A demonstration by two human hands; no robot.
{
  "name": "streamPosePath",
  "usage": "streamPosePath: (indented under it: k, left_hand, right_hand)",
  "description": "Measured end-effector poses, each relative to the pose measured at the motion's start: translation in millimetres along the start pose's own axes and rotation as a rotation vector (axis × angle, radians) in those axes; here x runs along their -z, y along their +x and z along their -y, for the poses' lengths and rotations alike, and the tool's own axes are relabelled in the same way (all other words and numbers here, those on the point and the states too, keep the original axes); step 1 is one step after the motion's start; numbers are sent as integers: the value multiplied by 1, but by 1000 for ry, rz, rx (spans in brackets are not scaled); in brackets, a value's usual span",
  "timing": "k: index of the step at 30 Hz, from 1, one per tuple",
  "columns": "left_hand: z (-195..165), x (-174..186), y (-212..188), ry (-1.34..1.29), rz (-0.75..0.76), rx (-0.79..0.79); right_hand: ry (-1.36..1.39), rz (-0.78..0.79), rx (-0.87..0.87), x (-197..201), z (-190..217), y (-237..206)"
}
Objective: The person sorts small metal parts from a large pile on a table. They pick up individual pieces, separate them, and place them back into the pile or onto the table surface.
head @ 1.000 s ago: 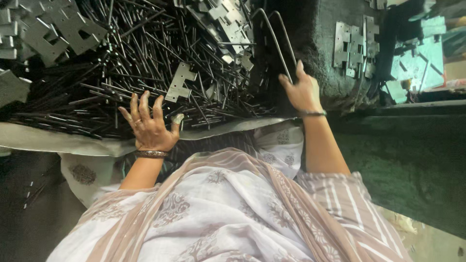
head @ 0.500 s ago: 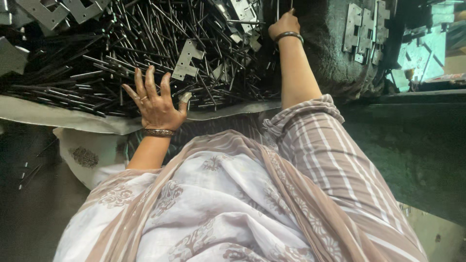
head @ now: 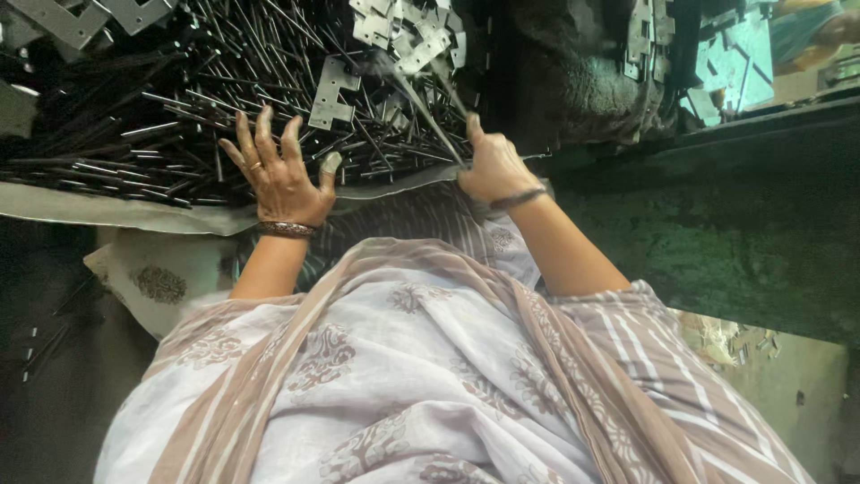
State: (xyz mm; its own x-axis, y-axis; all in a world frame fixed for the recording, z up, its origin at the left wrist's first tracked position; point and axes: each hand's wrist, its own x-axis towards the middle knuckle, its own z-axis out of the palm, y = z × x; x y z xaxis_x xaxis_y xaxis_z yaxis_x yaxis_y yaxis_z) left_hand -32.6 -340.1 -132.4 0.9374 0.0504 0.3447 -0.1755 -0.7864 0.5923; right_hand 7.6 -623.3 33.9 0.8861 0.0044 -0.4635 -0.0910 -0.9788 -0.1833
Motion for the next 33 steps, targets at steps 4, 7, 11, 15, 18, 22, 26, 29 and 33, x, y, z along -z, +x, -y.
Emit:
streamPosePath:
  k: [4,7,11,15,18,22,26,29,33]
  left_hand:
    - [5,5,-4,27,5,-9]
    - [6,9,-5,9,12,5]
    - [8,15,-8,23,41,13]
    - [9,19,-15,62,22,47]
    - [6,21,-21,107,19,57]
    - [0,22,-25,123,39,90]
    - [-5,19,-21,112,108,114]
    - [-7,15,-16,113,100,96]
    - [-6,8,-10,103,79,74]
  right_hand:
    - [78,-12,170,0,-8,-41]
    - [388,-310,15,6,-21,-5]
    - [114,-617,33,24,-20,107]
    - [217,-506,-318,34,-1,183]
    - [165,-417,-423,44,12,209]
    - [226,-329,-410,45,7,221]
    - [332,-203,-437,32,-15,200]
    - [270,-211,-365,21,-34,169]
    - [192,-158,-345,15,-52,128]
